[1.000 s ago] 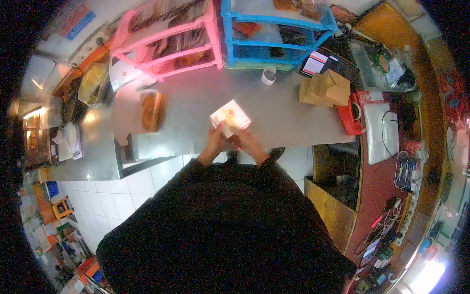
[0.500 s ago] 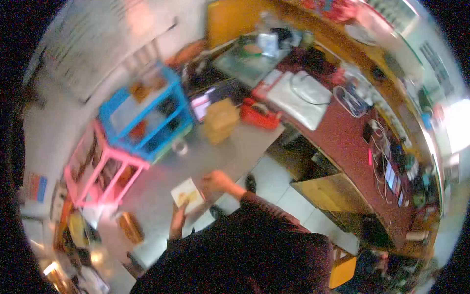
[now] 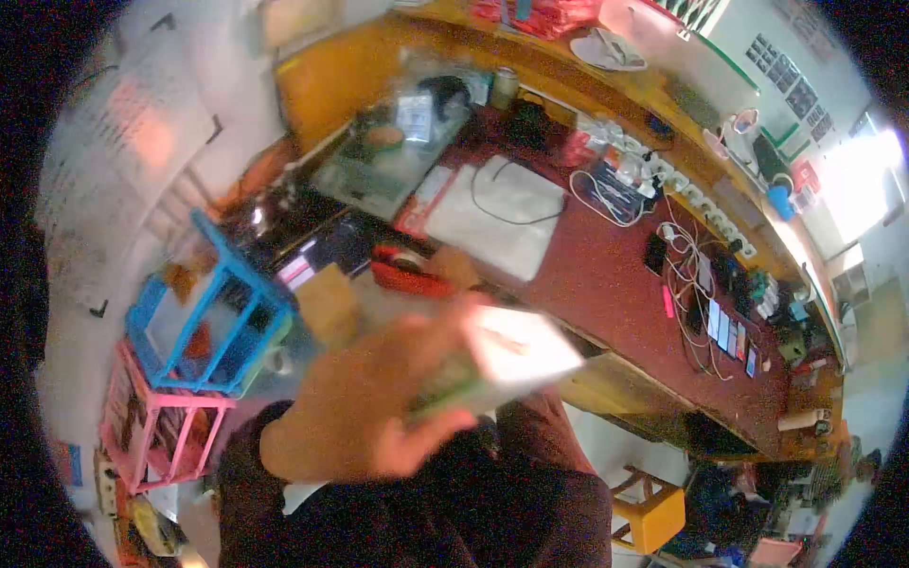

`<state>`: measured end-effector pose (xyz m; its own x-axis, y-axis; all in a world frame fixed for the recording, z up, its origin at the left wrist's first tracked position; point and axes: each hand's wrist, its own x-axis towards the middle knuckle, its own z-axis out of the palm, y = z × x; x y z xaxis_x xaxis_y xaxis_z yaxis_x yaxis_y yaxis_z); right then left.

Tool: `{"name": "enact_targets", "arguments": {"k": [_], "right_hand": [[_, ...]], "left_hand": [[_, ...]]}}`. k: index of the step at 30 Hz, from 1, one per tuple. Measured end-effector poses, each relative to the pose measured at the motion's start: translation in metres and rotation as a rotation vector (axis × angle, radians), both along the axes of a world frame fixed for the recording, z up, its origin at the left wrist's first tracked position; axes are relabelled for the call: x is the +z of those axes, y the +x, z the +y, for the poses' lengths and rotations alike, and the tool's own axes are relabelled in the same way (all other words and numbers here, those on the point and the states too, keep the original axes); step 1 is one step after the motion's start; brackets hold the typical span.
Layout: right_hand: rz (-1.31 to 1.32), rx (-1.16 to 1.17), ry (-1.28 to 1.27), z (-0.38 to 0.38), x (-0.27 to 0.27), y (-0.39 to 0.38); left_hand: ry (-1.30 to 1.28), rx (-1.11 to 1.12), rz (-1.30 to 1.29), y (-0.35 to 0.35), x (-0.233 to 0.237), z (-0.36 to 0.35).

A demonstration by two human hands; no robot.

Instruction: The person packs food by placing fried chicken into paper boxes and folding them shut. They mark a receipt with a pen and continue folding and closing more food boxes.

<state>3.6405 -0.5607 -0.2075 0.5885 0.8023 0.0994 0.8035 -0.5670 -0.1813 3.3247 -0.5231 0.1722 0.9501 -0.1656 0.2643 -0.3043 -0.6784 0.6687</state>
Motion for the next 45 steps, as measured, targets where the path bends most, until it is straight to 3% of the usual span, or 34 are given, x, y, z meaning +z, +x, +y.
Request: {"name": "enact_targets", "arguments": {"k": [1,3,6,8,12,14,19,24,28,30,31,32,33,35,36,37,40,42,44,45], "right_hand": [[0.032,0.000,0.009,-0.002,-0.001,0.005],[0.094,0.008,0.033,-0.005,-0.017,0.014],[0.208,0.013,0.078,-0.016,-0.030,0.024],[0.298,0.019,0.115,-0.025,-0.038,0.031],[0.522,0.063,0.213,-0.038,-0.061,0.046],[0.630,0.099,0.269,-0.045,-0.065,0.051],[0.435,-0.174,0.069,-0.056,-0.044,0.026],[0.253,-0.494,-0.078,-0.055,-0.053,0.007],[0.272,-0.393,0.176,-0.073,-0.050,-0.027],[0.508,-0.330,0.373,-0.084,0.027,-0.061],[0.704,-0.436,0.499,-0.099,0.028,-0.064],[0.923,-0.489,0.846,-0.103,0.051,-0.084],[1.107,-0.515,1.220,-0.106,0.074,-0.105],[0.956,-0.449,1.535,-0.112,0.153,-0.137],[0.645,-0.421,1.232,-0.117,0.170,-0.137],[0.659,-0.367,1.297,-0.111,0.187,-0.149],[0.784,-0.059,1.293,-0.089,0.231,-0.202],[0.749,0.132,1.122,-0.069,0.243,-0.225],[0.713,0.164,1.057,-0.044,0.250,-0.247],[0.713,0.152,1.047,-0.032,0.251,-0.259]], "left_hand": [[0.144,-0.070,-0.259,0.010,0.011,-0.017],[0.299,-0.160,-0.509,0.029,0.023,-0.052],[0.197,-0.232,-0.679,0.047,0.018,-0.090],[0.327,-0.302,-0.678,0.049,0.016,-0.102],[0.396,-0.145,-0.868,0.070,-0.015,-0.122],[0.398,-0.091,-0.849,0.077,-0.018,-0.125],[0.496,0.031,-0.841,0.093,-0.023,-0.127],[0.352,-0.020,-0.737,0.091,-0.016,-0.122],[0.259,-0.096,-0.624,0.088,-0.010,-0.097],[0.239,-0.196,-0.503,0.088,-0.010,-0.063],[0.031,-0.171,-0.428,0.093,-0.031,-0.049],[-0.189,-0.148,-0.369,0.098,-0.051,-0.035],[-0.462,0.017,-0.305,0.093,-0.062,-0.023],[-1.303,0.226,-0.135,0.084,-0.086,-0.008],[-1.298,0.401,-0.123,0.077,-0.108,0.011],[-1.558,0.407,-0.116,0.069,-0.117,0.019],[-1.649,0.546,-0.163,0.036,-0.143,0.036],[-1.745,0.568,-0.109,0.008,-0.139,0.037],[-1.801,0.533,-0.156,-0.017,-0.138,0.037],[-1.771,0.671,-0.103,-0.032,-0.136,0.038]]}}
